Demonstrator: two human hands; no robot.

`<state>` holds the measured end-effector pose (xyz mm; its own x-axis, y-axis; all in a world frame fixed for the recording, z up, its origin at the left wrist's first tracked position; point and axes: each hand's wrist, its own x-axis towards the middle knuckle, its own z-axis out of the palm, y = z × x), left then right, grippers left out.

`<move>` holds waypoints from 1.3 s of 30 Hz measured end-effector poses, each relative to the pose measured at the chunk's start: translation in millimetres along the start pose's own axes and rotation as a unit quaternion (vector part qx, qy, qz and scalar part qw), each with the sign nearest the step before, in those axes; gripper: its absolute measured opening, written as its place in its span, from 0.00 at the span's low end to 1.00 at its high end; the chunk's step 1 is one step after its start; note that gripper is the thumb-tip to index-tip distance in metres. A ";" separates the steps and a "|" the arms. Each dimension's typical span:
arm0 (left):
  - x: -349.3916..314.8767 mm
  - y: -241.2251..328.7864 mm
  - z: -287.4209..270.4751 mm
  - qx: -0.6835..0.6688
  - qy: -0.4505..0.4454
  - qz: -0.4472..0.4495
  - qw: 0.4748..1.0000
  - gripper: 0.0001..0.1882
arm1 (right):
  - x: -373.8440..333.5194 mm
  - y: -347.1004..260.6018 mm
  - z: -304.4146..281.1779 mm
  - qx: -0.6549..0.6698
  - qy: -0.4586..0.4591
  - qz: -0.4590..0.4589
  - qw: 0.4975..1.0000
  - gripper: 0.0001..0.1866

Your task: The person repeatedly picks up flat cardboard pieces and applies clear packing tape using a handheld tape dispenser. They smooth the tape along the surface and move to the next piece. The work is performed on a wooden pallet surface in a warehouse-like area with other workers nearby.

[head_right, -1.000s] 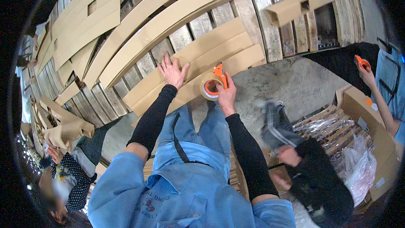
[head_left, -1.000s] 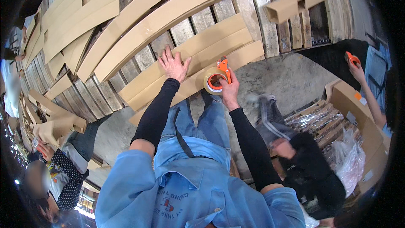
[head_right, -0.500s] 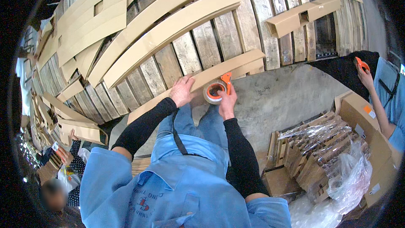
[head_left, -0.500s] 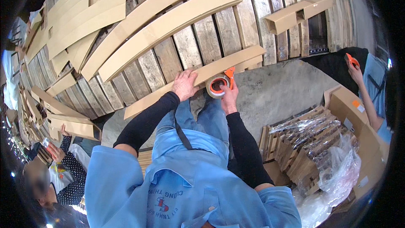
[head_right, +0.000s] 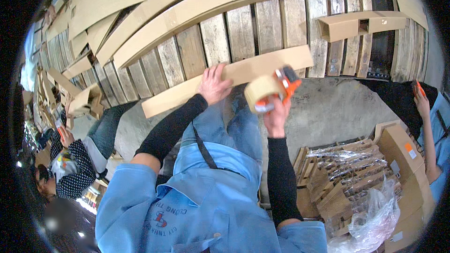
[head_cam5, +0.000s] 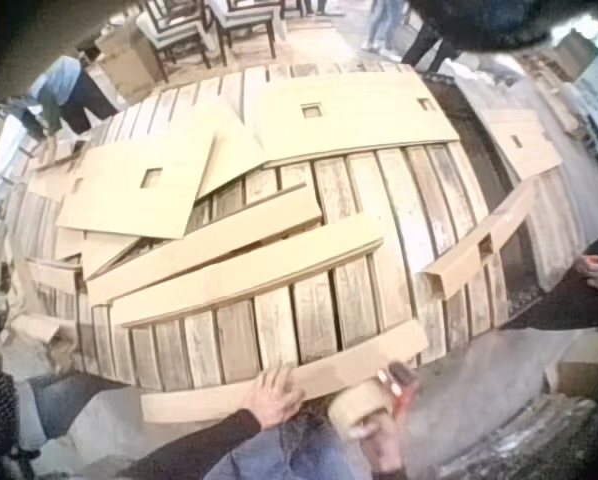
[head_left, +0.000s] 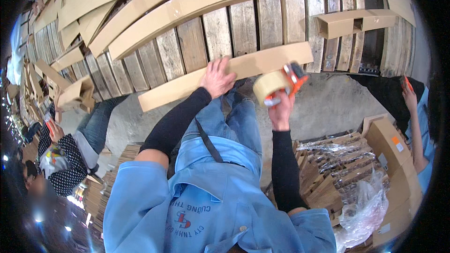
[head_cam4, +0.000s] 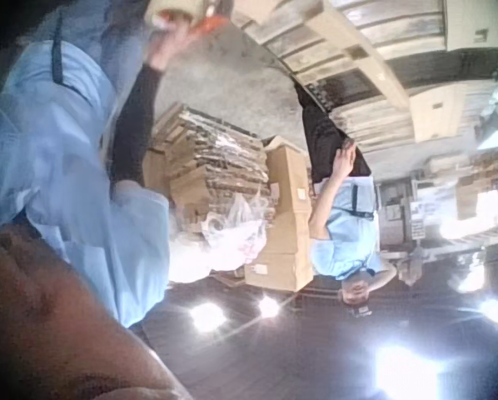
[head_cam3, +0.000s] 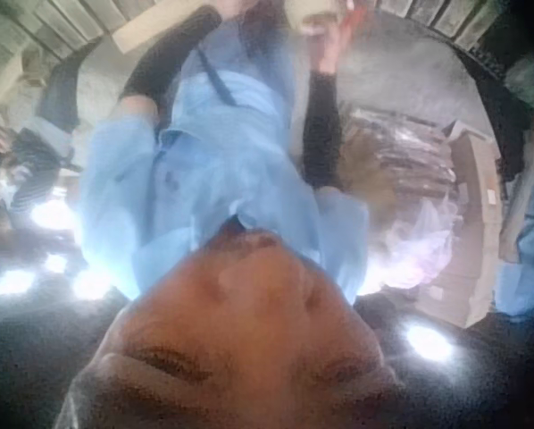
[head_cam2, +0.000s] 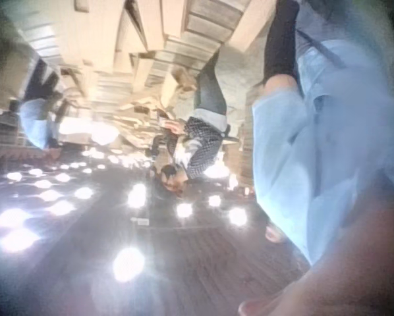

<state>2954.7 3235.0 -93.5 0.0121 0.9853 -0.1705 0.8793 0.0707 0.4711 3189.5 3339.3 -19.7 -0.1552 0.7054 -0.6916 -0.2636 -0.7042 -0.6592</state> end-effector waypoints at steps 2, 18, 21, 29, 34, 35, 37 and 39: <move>34.3 18.3 8.2 0.037 -0.005 0.017 0.999 0.18 | 42.0 0.8 33.5 0.005 0.000 -0.012 1.000 0.33; -4.4 35.1 36.2 0.122 0.109 -0.015 0.986 0.10 | 95.1 26.2 -28.0 -0.057 -0.077 -0.082 0.992 0.25; -9.6 46.7 42.5 0.158 0.106 -0.014 0.982 0.12 | 86.4 32.0 -26.9 -0.081 -0.053 -0.110 0.989 0.29; 34.3 24.7 2.8 0.139 0.023 -0.079 0.987 0.23 | 109.0 -11.2 23.1 -0.296 -0.133 -0.144 0.935 0.41; 34.2 23.1 17.4 0.138 0.067 -0.104 0.983 0.24 | 48.6 -51.0 44.3 -0.544 -0.147 -0.282 0.777 0.36; 32.4 22.9 19.9 0.143 0.072 -0.108 0.981 0.25 | 36.7 -57.5 52.4 -0.578 -0.134 -0.315 0.740 0.30; 32.6 23.7 22.9 0.160 0.094 -0.105 0.977 0.26 | 25.4 -69.4 68.8 -0.596 -0.145 -0.393 0.685 0.25; 32.5 20.6 28.3 0.160 0.103 -0.112 0.975 0.26 | 24.0 -71.2 88.5 -0.588 -0.167 -0.469 0.637 0.18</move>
<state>2986.7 3264.1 -113.8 -0.2637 0.9636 -0.0442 0.9531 0.2673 0.1420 3120.2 3413.5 36.7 -0.7010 0.6988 0.1424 0.4752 0.6065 -0.6374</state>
